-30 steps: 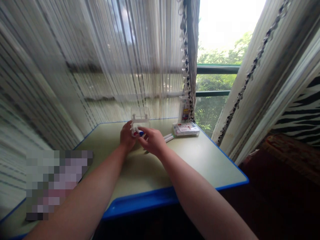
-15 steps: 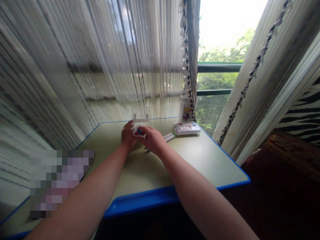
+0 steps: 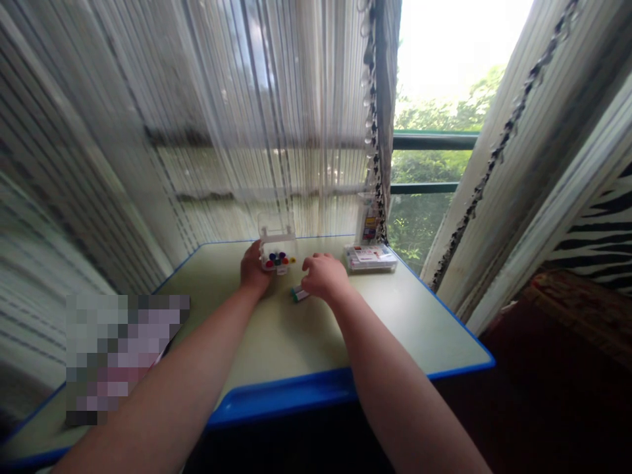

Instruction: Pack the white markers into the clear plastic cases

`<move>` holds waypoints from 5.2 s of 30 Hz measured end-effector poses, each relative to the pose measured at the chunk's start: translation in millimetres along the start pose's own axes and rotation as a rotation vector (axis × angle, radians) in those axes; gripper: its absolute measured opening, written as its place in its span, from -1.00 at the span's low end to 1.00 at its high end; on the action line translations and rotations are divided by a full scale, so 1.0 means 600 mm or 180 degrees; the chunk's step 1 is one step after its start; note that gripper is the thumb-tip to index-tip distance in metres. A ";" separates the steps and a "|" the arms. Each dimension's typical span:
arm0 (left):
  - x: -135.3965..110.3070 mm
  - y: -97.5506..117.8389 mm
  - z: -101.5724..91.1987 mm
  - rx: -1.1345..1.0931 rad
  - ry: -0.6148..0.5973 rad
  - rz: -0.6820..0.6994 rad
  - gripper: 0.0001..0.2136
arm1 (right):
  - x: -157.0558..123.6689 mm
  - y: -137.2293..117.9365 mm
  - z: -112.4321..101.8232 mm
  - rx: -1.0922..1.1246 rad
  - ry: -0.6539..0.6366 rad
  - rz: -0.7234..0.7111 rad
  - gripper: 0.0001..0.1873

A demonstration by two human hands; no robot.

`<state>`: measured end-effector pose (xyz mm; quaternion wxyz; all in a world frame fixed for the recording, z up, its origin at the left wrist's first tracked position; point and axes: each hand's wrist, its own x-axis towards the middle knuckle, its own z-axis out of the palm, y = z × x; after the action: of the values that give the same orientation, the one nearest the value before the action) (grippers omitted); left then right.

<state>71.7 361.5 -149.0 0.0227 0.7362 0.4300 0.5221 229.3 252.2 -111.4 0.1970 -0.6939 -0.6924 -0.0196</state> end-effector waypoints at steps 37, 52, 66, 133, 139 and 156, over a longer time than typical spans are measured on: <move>0.000 -0.006 0.003 -0.0042 0.0003 -0.0045 -0.69 | 0.021 0.002 0.055 -0.0060 -0.0249 -0.0436 -0.72; -0.001 -0.003 -0.002 -0.0195 0.0014 0.0015 -0.72 | 0.019 0.002 0.036 0.0147 0.0200 -0.0335 -0.74; 0.005 -0.008 0.005 -0.0143 0.0048 -0.0166 -0.71 | 0.000 -0.004 0.001 0.1009 0.2390 -0.0590 -0.80; 0.003 -0.002 0.006 -0.0044 -0.0090 0.0046 -0.67 | 0.026 -0.004 0.052 0.1563 0.1552 -0.0714 -0.77; 0.003 -0.004 0.007 -0.0085 -0.0085 0.0028 -0.66 | 0.024 -0.008 0.048 0.1558 0.1627 -0.0772 -0.81; 0.004 -0.006 0.011 -0.0141 -0.0043 -0.0013 -0.65 | 0.027 0.009 0.049 0.0851 0.1348 0.0086 -0.63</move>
<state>74.8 368.0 -151.8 0.0429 0.7381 0.4197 0.5266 227.9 276.7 -135.1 0.4280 -0.6512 -0.6228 -0.0702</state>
